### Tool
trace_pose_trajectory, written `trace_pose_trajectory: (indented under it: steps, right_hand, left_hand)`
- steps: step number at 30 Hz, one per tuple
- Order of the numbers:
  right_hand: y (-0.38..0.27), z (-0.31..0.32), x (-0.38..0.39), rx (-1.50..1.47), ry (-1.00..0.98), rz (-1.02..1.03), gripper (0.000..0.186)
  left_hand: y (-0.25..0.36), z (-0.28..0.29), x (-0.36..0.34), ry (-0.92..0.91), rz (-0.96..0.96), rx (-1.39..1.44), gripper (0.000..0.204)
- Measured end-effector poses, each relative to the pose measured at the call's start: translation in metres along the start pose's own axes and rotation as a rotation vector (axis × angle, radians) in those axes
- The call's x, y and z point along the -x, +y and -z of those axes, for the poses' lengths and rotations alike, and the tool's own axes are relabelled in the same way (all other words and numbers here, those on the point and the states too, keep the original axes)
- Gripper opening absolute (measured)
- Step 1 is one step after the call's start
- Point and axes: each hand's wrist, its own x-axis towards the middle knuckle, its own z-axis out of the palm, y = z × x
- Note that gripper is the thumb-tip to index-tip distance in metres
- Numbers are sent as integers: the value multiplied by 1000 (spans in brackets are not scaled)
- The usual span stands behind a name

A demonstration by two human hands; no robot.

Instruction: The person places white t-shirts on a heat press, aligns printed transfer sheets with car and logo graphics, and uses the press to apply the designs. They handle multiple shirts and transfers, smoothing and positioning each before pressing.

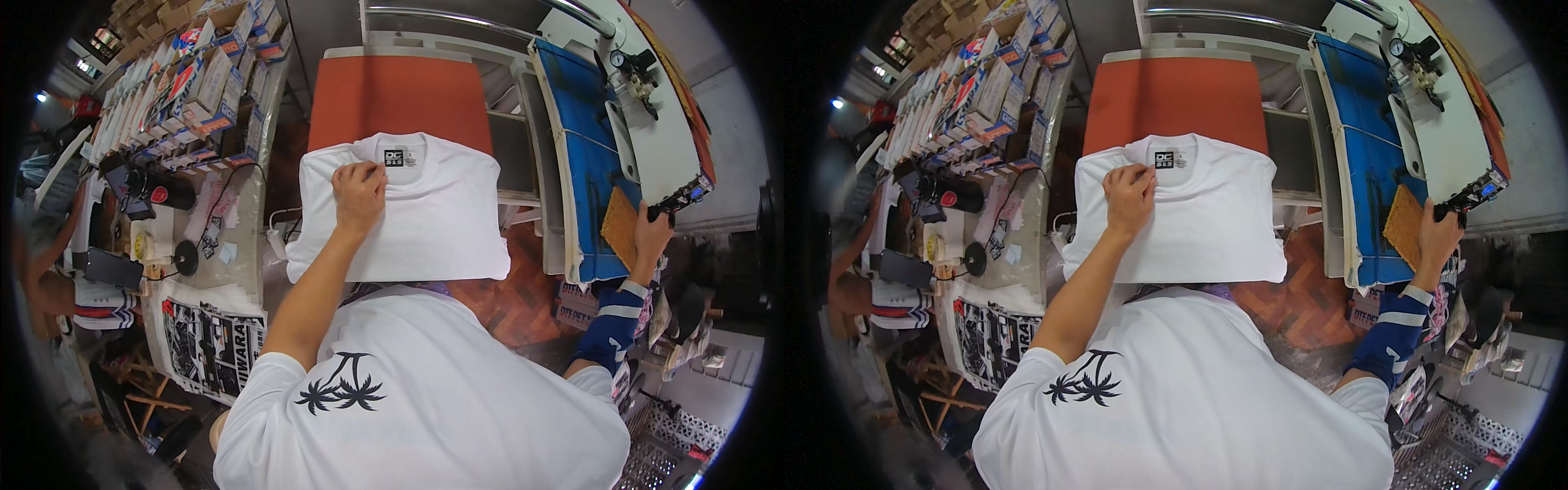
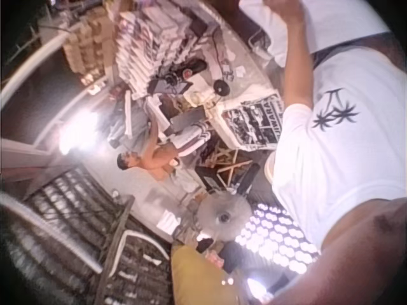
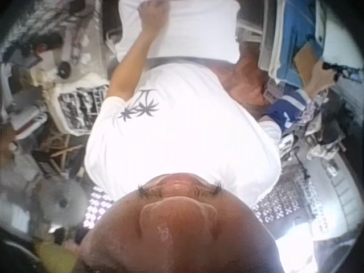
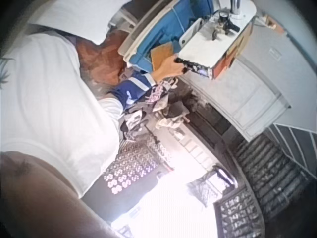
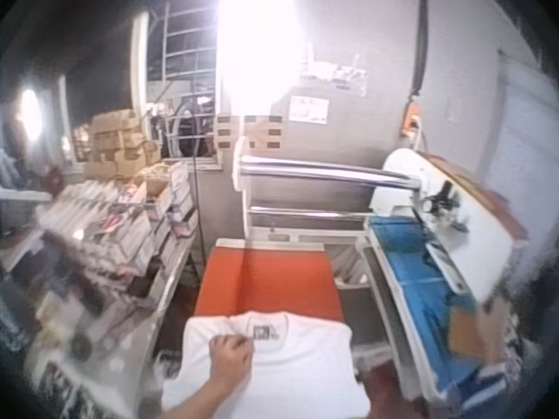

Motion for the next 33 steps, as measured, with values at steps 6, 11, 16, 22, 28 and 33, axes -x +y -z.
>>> trace_pose_trajectory:
  steps: [6, 11, 16, 22, 28, 33]
  right_hand:
    - [-17, 3, 4, 82, 13, -46, 66]
    - [-32, 19, 20, 45, 14, -20, 67]
    - [-83, 47, 54, -46, 41, 21, 63]
    - [-169, 57, 108, -339, 224, 277, 48]
    - [-187, 70, 139, -442, 249, 312, 72]
    - [-258, 100, 142, -658, 296, 444, 114]
  left_hand:
    - [-2, -1, 3, 9, 7, 39, 28]
    - [1, 0, 2, 28, 27, 115, 27]
    - [-1, -3, 1, 88, 35, 171, 20]
    - [-19, 20, 9, 291, 77, 321, 11]
    - [-50, 122, 80, 368, 212, 220, 14]
    - [-100, 170, 242, 220, 543, 30, 9]
